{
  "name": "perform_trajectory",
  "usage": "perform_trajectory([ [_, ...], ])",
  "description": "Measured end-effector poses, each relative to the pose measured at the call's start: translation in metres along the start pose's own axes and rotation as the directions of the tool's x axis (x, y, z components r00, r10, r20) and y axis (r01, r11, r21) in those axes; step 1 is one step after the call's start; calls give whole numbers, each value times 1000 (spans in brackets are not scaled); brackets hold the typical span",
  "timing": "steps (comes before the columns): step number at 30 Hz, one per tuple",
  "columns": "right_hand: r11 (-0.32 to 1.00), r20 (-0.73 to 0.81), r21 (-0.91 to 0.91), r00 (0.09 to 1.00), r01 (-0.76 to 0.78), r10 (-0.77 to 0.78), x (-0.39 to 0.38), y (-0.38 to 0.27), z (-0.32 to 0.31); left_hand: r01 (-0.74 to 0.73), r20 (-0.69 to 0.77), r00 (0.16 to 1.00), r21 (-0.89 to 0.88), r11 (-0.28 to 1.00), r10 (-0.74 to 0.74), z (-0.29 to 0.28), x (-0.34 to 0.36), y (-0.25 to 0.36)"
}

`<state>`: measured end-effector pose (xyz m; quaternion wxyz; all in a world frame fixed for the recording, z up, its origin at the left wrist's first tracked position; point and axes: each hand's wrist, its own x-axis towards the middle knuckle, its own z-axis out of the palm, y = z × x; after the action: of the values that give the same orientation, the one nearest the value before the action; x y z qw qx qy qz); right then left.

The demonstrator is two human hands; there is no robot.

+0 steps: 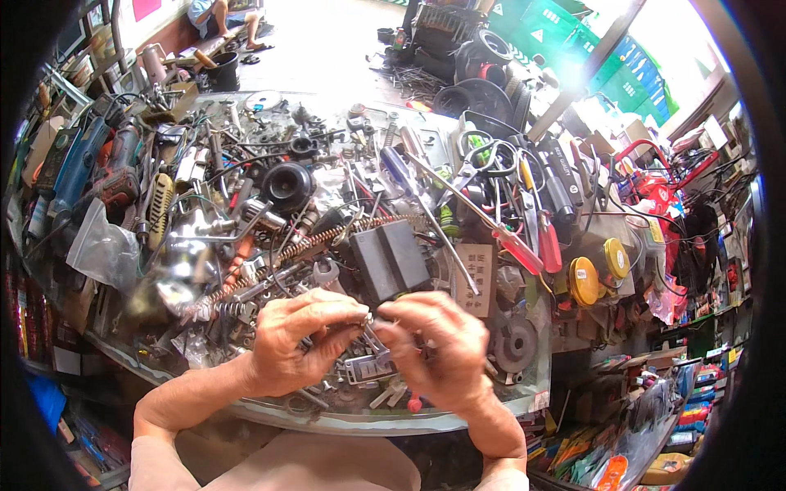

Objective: The person stands at a cluttered workbench in a workshop, handling various small mechanical parts and tools. They remove a small black component from a plastic bag, inspect it, and then examine a metal bolt and a screwdriver. The person manipulates these items with their hands, turning them over and checking their condition.

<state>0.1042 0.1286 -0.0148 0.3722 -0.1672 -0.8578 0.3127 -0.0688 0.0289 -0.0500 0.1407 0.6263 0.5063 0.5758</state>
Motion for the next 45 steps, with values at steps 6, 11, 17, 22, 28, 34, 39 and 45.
perform_trajectory([
  [6,992,46,104,997,-69,65,-7,0,12,-60,-19,998,19,998,60,-1,-1,1],
  [11,965,51,207,987,-159,152,-9,1,16,-18,26,1000,45,999,16,-6,1,7],
  [17,946,72,267,982,-185,172,-10,1,20,-39,58,998,118,992,32,-10,-2,12],
  [22,948,86,265,984,-176,158,-9,-4,23,-118,23,993,128,985,116,-9,-13,-1],
  [28,889,64,359,958,-284,279,-16,-5,31,-147,8,989,204,968,149,-12,-16,2],
  [34,918,139,307,966,-252,219,-12,-8,29,-178,57,984,173,969,171,-18,-23,-6],
  [39,781,124,475,910,-405,396,-14,-16,28,-226,92,973,158,961,214,-20,-23,-7],
  [45,751,142,497,894,-435,424,-14,-14,30,-213,-44,974,150,966,221,-16,-21,0],
])
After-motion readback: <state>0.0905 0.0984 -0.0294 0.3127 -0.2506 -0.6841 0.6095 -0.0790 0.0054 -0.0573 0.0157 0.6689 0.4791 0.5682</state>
